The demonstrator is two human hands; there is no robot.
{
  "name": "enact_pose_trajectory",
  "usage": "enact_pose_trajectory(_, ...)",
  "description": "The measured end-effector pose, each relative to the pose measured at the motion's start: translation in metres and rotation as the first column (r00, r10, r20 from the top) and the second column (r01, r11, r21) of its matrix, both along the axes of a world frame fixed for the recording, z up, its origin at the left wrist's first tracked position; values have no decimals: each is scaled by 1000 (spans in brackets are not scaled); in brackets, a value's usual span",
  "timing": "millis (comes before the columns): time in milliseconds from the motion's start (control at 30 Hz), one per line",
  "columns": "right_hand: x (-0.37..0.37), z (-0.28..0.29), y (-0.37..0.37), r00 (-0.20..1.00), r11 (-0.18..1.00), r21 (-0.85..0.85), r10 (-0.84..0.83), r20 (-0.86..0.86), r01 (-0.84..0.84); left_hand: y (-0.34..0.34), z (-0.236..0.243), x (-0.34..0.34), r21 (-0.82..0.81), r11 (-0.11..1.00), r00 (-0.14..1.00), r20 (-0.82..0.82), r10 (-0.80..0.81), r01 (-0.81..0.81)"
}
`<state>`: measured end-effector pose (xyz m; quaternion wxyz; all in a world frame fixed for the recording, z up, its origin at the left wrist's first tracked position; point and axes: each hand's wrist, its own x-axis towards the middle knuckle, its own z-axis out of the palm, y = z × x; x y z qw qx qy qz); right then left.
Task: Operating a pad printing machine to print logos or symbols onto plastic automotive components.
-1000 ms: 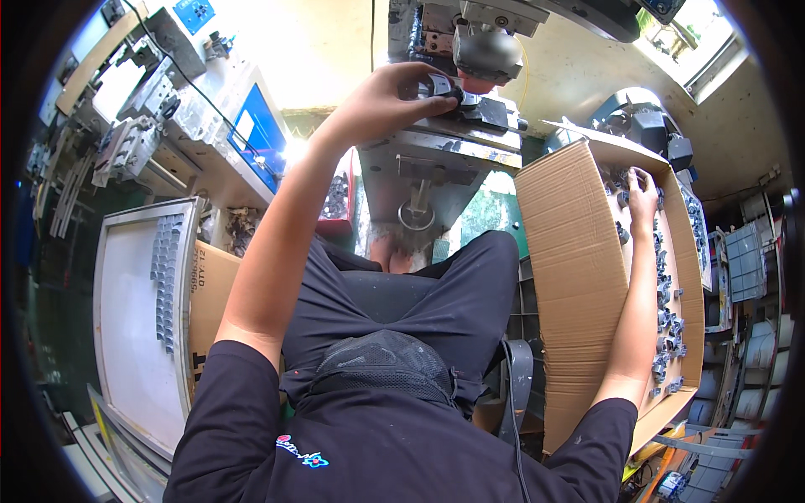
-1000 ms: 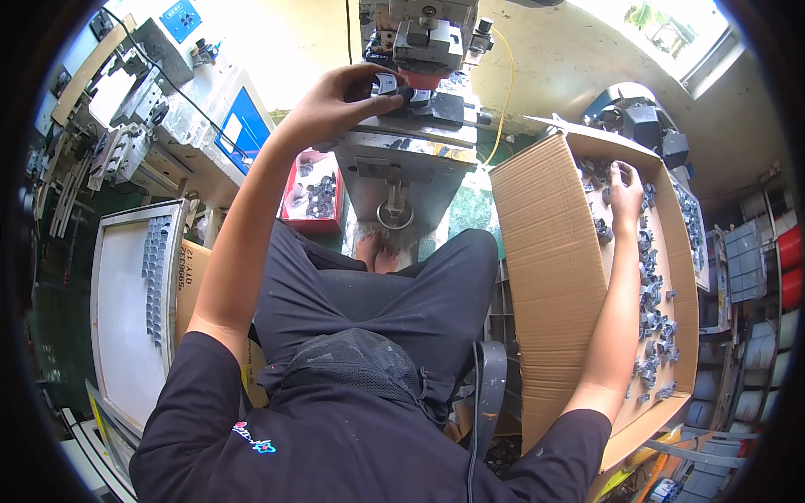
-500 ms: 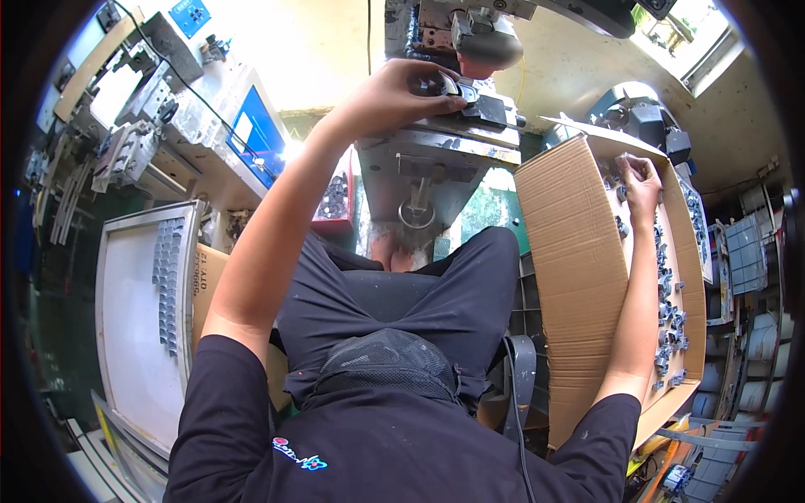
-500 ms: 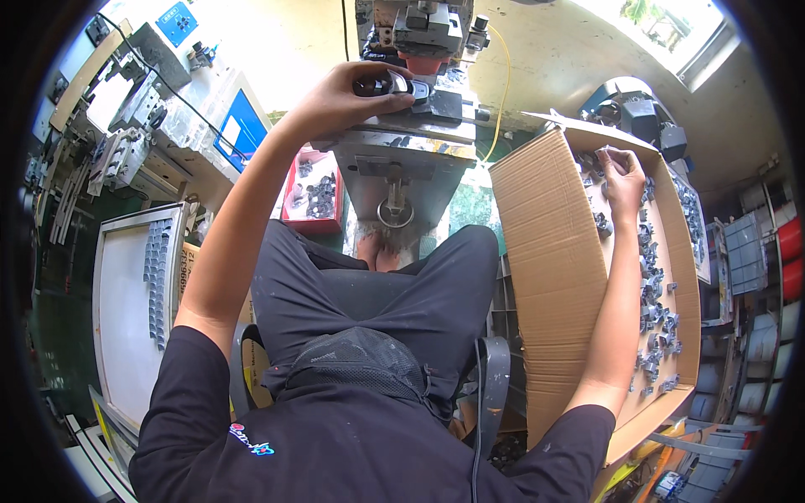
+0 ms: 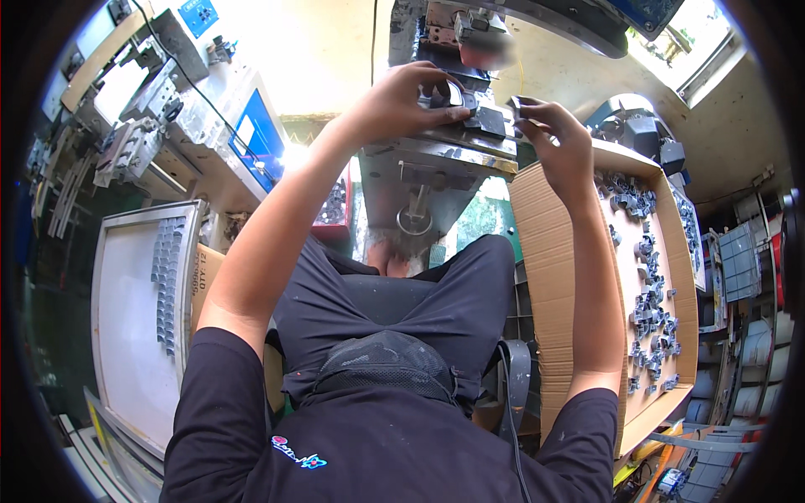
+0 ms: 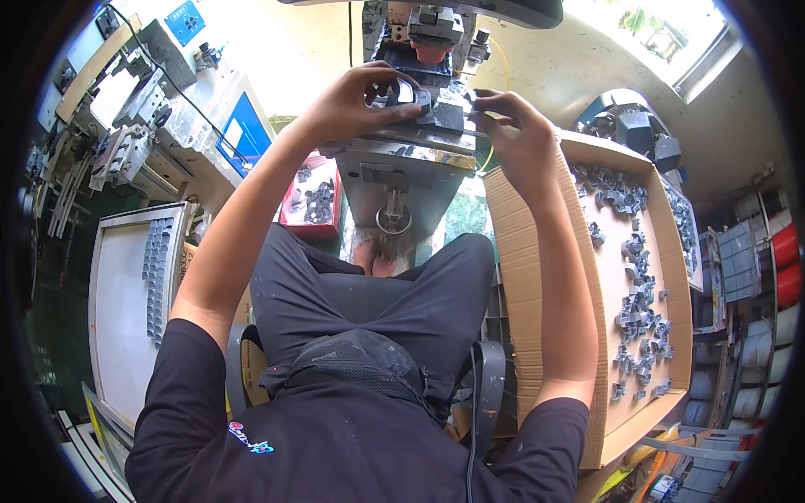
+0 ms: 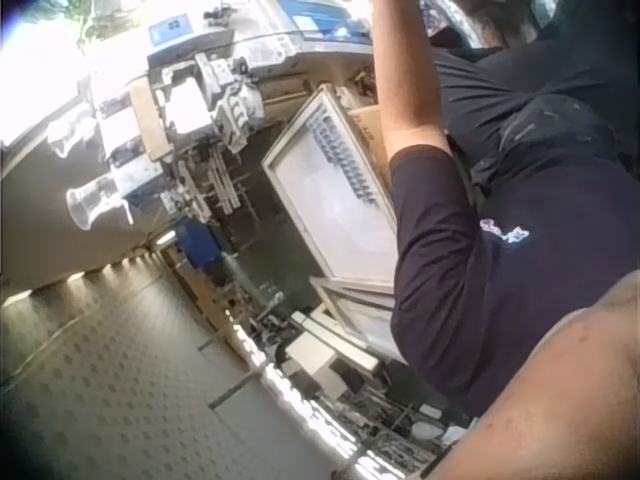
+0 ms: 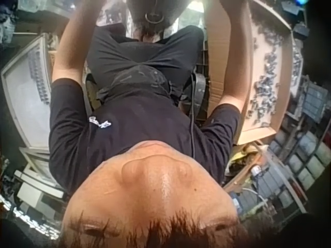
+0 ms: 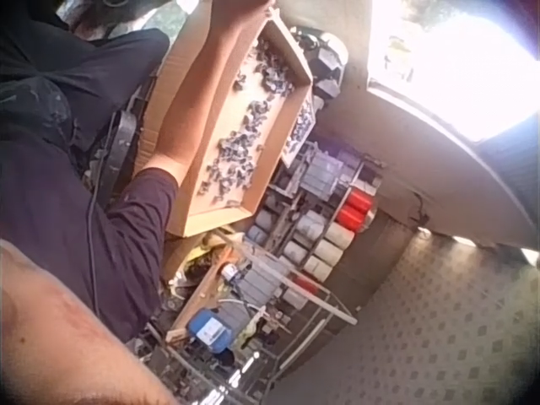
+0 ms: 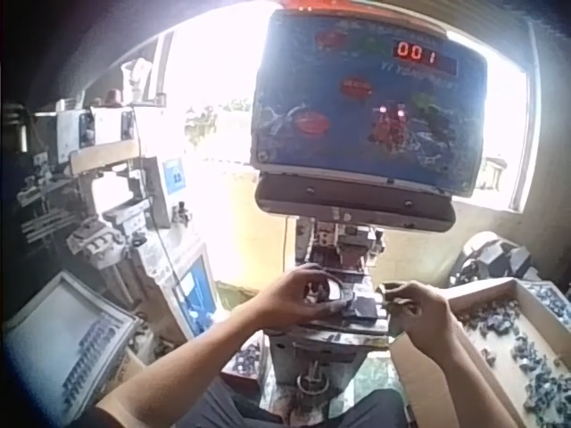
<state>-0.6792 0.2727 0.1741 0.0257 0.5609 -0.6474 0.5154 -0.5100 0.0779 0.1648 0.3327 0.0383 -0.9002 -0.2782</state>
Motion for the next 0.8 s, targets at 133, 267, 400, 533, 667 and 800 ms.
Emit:
enact_pose_trajectory(133,18,1,-19,999,997,66,36,5,-36,11,11,27,84,996,997,-61,44,-39)
enact_pose_trajectory(267,19,-7,-28,995,997,30,74,-65,-72,46,6,84,185,982,982,-188,-14,49)
enact_pose_trajectory(400,21,-8,-33,988,997,64,49,-144,-40,78,-6,151,200,980,997,-83,-1,18)
enact_pose_trajectory(533,19,-7,-42,992,991,83,108,-70,-102,101,-10,195,245,970,999,-34,11,-3)
enact_pose_trajectory(667,12,-1,-45,990,983,173,78,-115,-57,116,-9,221,287,958,1000,-30,-4,12)
enact_pose_trajectory(800,-2,6,-43,984,973,228,73,-161,-35,122,-9,238,363,931,997,-69,-14,38)
